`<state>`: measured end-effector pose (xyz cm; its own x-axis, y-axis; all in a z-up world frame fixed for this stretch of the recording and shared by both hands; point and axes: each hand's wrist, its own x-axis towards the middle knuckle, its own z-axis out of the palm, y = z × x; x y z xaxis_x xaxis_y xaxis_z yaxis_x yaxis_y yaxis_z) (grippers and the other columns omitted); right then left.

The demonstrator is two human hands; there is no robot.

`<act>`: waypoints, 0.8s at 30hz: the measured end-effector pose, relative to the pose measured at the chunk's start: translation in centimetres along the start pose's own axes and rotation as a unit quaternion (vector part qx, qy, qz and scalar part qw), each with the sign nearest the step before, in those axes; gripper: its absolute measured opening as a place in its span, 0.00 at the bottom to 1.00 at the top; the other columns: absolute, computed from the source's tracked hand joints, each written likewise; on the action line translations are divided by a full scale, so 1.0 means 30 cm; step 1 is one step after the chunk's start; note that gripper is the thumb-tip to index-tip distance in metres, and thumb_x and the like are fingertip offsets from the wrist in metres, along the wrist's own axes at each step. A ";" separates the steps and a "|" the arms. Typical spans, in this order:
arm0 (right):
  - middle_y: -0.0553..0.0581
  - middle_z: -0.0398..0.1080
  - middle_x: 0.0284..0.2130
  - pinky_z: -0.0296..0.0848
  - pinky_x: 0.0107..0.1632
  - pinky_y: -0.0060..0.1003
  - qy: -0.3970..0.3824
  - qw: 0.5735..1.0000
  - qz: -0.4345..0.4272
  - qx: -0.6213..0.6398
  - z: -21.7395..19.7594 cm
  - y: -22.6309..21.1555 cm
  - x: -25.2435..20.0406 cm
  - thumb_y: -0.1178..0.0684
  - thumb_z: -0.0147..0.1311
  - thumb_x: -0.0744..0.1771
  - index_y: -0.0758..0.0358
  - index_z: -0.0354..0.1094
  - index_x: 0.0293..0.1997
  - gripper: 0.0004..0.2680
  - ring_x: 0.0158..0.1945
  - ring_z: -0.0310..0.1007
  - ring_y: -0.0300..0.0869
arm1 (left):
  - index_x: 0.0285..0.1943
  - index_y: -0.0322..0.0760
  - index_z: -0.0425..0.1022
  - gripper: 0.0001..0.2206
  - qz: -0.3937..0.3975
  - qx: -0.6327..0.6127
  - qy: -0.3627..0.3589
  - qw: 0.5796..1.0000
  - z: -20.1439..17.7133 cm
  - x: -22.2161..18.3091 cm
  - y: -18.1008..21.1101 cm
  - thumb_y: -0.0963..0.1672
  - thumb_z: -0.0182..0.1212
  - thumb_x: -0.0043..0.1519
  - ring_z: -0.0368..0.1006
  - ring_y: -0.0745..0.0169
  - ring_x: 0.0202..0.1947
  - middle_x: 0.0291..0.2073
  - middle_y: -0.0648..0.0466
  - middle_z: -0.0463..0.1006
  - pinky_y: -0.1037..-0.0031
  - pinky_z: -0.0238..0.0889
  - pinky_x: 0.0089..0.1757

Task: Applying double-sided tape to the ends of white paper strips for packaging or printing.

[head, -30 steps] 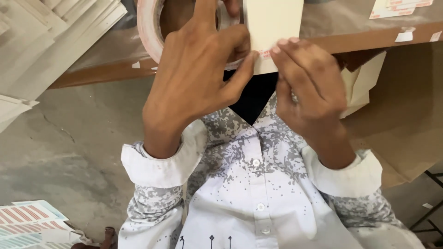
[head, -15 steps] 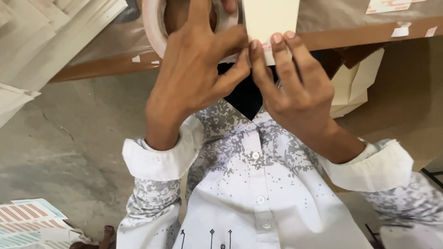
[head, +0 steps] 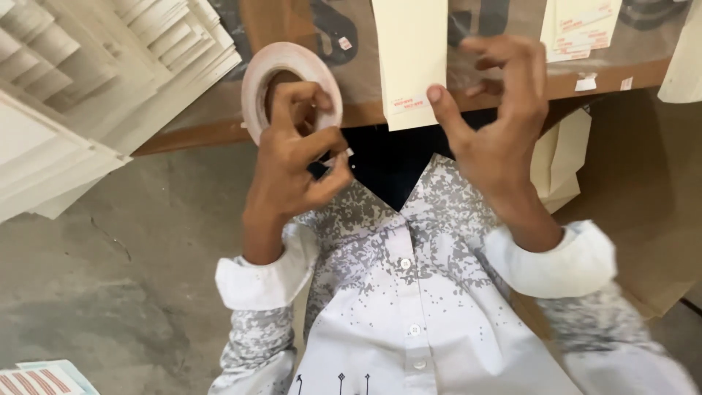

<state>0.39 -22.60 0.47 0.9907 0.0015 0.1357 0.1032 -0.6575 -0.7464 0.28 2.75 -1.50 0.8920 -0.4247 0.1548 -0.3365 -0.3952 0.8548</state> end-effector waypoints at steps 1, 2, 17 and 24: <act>0.63 0.69 0.49 0.77 0.53 0.38 -0.002 1.000 -0.003 0.002 0.013 0.010 0.007 0.54 0.65 0.66 0.68 0.69 0.53 0.13 0.55 0.72 0.47 | 0.35 0.32 0.75 0.05 -0.001 0.002 0.004 1.000 0.010 0.000 0.005 0.38 0.66 0.52 0.72 0.57 0.42 0.54 0.47 0.62 0.70 0.67 0.39; 0.62 0.71 0.46 0.78 0.48 0.35 0.003 0.998 0.056 0.035 0.028 0.018 0.015 0.51 0.68 0.65 0.69 0.67 0.53 0.16 0.50 0.74 0.44 | 0.34 0.32 0.75 0.06 -0.017 0.007 0.000 1.000 0.014 0.002 0.011 0.38 0.67 0.52 0.72 0.57 0.43 0.54 0.46 0.63 0.68 0.66 0.40; 0.58 0.78 0.34 0.79 0.35 0.30 0.160 0.959 0.170 0.163 -0.034 0.142 0.024 0.58 0.68 0.68 0.73 0.75 0.46 0.08 0.34 0.78 0.37 | 0.32 0.36 0.75 0.06 -0.059 0.014 0.017 0.998 0.033 0.028 0.043 0.40 0.68 0.51 0.73 0.53 0.34 0.52 0.46 0.66 0.65 0.66 0.39; 0.57 0.79 0.36 0.77 0.36 0.27 0.236 0.949 0.193 0.084 -0.167 0.415 0.034 0.61 0.67 0.70 0.73 0.77 0.50 0.06 0.35 0.76 0.34 | 0.33 0.31 0.74 0.03 -0.063 -0.054 0.026 0.996 0.023 0.023 0.036 0.37 0.64 0.53 0.73 0.55 0.42 0.53 0.45 0.63 0.69 0.67 0.42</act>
<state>2.24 -34.56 -5.42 0.8116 -0.5790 0.0780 -0.2078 -0.4108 -0.8877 0.32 1.48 -0.80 0.9407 -0.3327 0.0666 -0.1893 -0.3518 0.9167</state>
